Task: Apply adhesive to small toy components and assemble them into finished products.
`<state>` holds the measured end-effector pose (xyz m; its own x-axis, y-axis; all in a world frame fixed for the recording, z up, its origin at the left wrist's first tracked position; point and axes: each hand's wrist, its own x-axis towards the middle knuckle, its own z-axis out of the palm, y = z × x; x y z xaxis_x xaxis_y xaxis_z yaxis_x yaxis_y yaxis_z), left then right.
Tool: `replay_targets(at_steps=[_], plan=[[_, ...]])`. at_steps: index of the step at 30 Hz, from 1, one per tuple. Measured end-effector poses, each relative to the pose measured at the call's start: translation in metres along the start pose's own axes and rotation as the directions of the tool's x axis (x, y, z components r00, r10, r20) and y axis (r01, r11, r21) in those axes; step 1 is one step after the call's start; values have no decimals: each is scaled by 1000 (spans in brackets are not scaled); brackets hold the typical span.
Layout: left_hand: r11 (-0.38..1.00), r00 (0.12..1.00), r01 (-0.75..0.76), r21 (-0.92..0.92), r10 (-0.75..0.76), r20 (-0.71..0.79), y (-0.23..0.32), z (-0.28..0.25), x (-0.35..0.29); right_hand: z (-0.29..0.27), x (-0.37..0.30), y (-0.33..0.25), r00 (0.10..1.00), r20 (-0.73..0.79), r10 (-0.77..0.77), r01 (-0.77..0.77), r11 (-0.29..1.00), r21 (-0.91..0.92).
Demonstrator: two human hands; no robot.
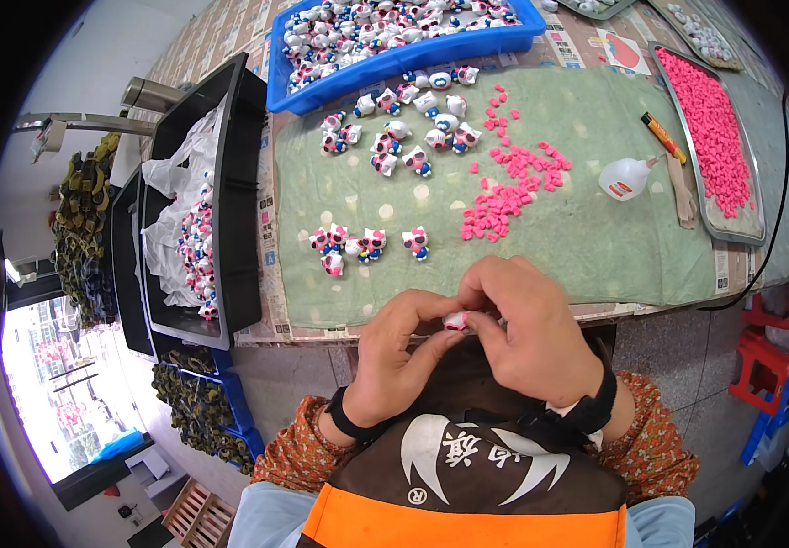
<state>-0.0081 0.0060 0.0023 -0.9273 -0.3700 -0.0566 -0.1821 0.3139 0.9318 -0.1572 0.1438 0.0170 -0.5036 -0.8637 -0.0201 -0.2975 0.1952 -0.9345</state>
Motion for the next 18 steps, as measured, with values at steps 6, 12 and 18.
replay_targets(at_steps=[6, 12, 18], plan=[[925, 987, 160, -346, -143, 73, 5, -3, -1, -2, 0, 7, 984, 64, 166, -178, 911, 371], [686, 931, 364, -630, -276, 238, -10, -10, -2, -17, 1, 8, 940, 195, 281, -338, 685, 646], [692, 938, 344, -635, -282, 201, -9, -9, -2, -8, -2, 10, 956, 127, 263, -290, 794, 535]])
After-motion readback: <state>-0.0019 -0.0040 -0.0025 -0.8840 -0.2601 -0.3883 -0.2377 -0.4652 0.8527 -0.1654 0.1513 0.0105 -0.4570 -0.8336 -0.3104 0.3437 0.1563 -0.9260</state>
